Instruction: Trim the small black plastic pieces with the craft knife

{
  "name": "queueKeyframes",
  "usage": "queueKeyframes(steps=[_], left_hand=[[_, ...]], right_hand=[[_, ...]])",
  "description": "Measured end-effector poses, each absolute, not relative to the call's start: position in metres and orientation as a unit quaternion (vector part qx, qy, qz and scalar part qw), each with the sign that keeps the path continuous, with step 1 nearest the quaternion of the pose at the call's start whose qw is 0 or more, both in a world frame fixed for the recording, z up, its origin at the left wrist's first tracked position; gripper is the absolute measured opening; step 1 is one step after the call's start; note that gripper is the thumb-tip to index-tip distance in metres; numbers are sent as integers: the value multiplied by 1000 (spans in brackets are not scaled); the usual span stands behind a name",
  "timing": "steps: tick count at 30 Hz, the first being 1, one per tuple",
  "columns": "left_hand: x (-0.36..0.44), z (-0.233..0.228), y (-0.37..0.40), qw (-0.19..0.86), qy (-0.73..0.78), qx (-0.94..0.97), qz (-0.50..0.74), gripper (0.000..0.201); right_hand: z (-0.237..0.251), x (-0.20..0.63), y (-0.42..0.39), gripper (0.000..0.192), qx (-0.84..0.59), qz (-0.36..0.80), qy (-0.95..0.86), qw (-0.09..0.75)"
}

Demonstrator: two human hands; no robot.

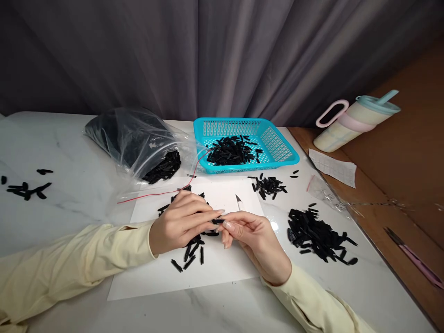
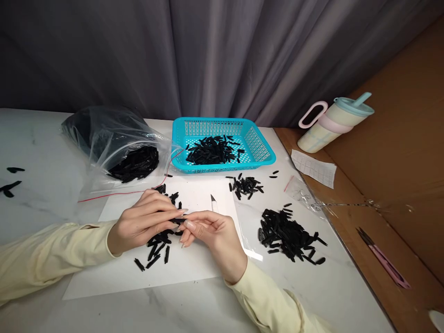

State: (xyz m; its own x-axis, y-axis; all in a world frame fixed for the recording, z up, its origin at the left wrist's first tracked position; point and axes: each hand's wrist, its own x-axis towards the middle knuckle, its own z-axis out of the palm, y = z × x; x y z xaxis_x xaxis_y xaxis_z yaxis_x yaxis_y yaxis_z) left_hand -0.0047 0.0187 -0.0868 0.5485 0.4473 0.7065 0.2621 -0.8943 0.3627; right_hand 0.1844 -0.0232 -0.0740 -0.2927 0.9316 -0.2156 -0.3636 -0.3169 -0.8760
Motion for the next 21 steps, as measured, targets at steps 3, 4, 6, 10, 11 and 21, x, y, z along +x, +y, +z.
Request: queueKeyframes(steps=[3, 4, 6, 10, 11, 21], left_hand=[[-5, -87, 19, 117, 202, 876, 422, 27], [-5, -88, 20, 120, 200, 877, 421, 28], [-5, -88, 20, 125, 196, 877, 420, 30], [-4, -89, 20, 130, 190, 881, 413, 29], [-4, -89, 20, 130, 190, 882, 412, 29], [-3, -87, 19, 117, 180, 885, 413, 9]], right_hand=[[-73, 185, -25, 13, -394, 686, -396, 466], [-72, 185, -26, 12, -398, 677, -404, 470], [-70, 184, -28, 10, -404, 658, -418, 478], [-66, 183, -31, 6, -414, 611, -454, 500], [-65, 183, -31, 6, -415, 601, -462, 503], [-65, 184, -32, 5, -427, 606, -460, 488]])
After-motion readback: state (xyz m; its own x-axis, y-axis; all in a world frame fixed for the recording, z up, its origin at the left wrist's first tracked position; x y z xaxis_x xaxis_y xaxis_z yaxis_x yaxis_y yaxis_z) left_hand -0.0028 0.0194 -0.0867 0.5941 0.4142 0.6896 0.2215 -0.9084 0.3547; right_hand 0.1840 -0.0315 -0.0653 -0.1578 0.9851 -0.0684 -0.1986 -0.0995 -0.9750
